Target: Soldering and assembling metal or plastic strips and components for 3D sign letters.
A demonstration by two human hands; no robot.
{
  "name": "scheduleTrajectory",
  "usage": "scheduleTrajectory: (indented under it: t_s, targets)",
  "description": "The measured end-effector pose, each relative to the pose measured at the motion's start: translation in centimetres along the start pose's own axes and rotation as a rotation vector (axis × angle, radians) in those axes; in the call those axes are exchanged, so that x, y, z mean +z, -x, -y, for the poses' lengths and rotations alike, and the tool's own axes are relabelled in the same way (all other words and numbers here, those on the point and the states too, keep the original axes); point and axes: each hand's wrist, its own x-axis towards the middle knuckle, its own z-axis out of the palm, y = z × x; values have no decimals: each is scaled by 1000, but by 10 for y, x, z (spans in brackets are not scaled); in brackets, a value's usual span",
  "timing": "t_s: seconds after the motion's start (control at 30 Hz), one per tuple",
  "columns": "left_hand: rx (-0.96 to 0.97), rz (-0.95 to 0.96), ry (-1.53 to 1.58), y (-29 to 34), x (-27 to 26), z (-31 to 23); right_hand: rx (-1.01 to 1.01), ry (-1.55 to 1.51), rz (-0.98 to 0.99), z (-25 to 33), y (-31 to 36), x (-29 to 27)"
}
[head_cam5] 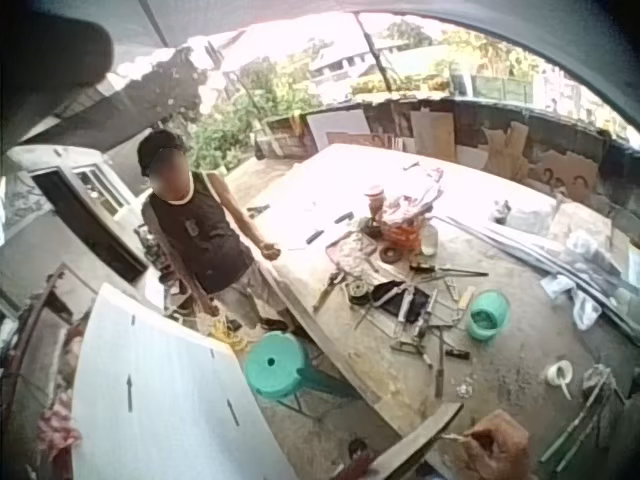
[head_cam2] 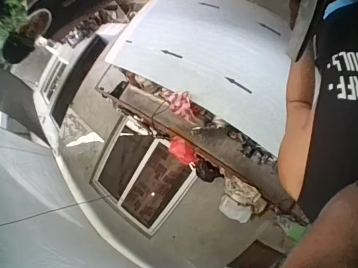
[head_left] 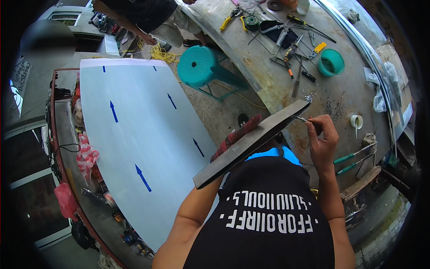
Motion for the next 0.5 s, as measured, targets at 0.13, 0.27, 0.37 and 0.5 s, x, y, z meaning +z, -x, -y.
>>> scheduleTrajectory:
  t_s: [0.13,0.27,0.37,0.5]
  targets:
    - [-32,28,120,3,0,-6,-84,5,-23,5,-4,-2]
    - [-153,-48,129,-5,5,-8,-107,33,-35,7,-8,-6]
    - [-221,-42,262,-14,8,-8,-161,79,-68,9,-13,-8]
    - [-194,34,-146,-23,29,-25,-211,139,-108,7,-20,-7]
